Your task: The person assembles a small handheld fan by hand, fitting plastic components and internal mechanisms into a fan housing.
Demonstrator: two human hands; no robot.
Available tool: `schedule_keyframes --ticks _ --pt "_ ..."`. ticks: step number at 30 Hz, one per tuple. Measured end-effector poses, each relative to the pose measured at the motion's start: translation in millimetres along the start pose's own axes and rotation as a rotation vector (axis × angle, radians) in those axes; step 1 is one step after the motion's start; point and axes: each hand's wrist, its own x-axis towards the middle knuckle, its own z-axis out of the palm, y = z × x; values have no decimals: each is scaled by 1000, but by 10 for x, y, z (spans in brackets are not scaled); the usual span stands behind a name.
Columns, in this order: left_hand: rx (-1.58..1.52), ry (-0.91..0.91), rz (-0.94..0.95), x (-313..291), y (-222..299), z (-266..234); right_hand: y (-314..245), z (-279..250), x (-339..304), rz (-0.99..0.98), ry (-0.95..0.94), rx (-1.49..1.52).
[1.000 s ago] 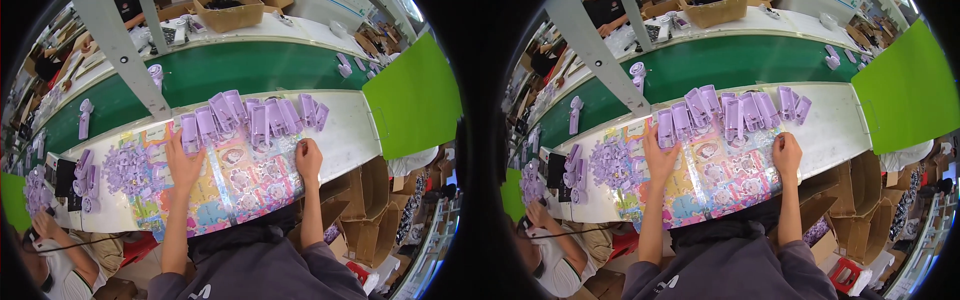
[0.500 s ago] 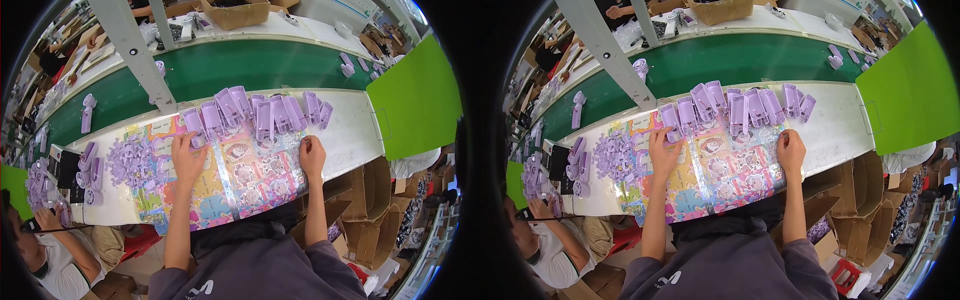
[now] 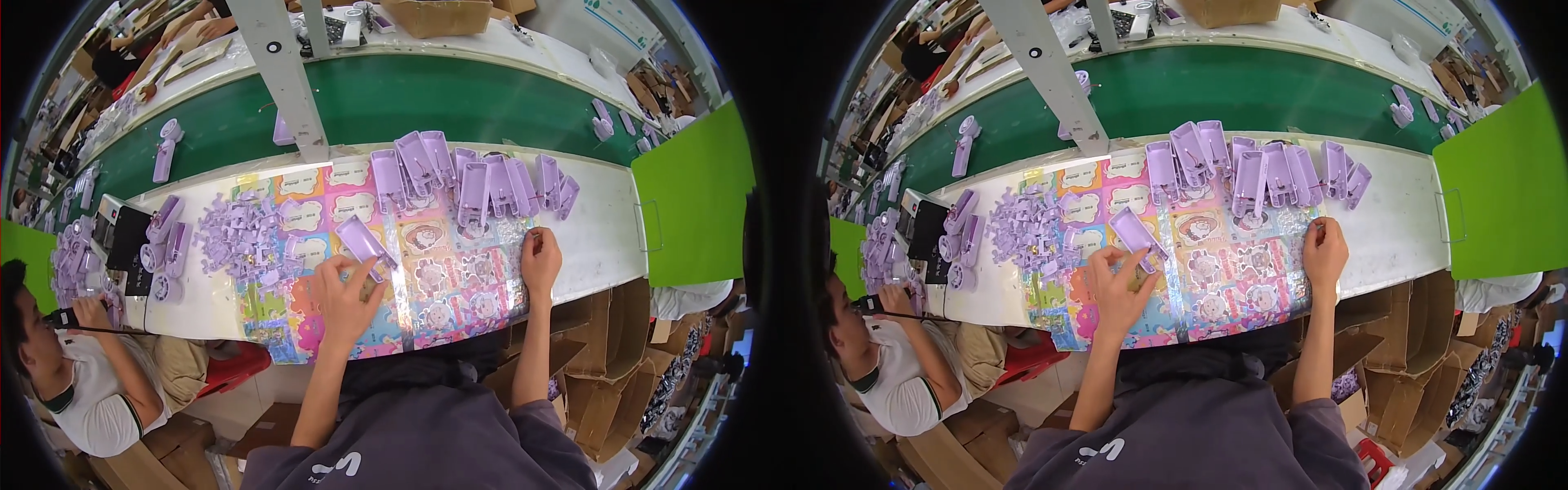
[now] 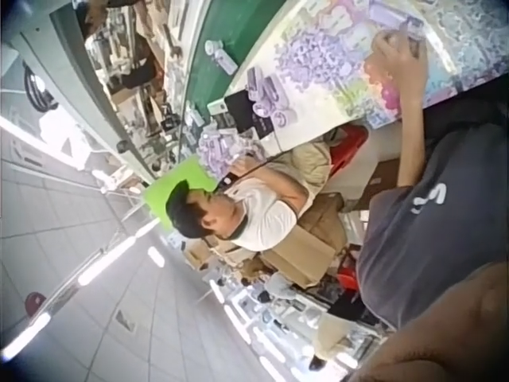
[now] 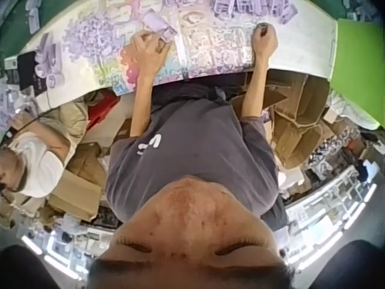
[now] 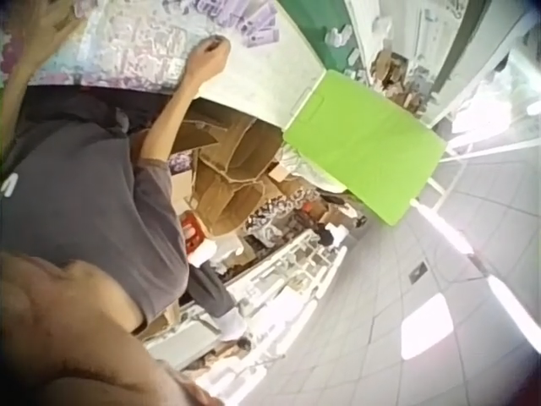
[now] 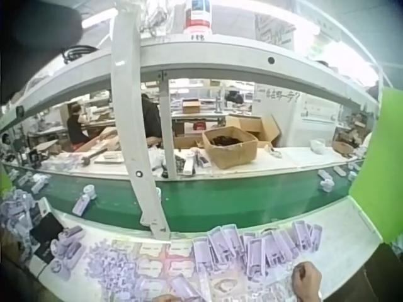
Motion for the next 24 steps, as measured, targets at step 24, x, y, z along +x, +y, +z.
schedule_keyframes --ticks 24 --pt "132 27 158 68 -7 55 13 -27 -25 -6 61 67"
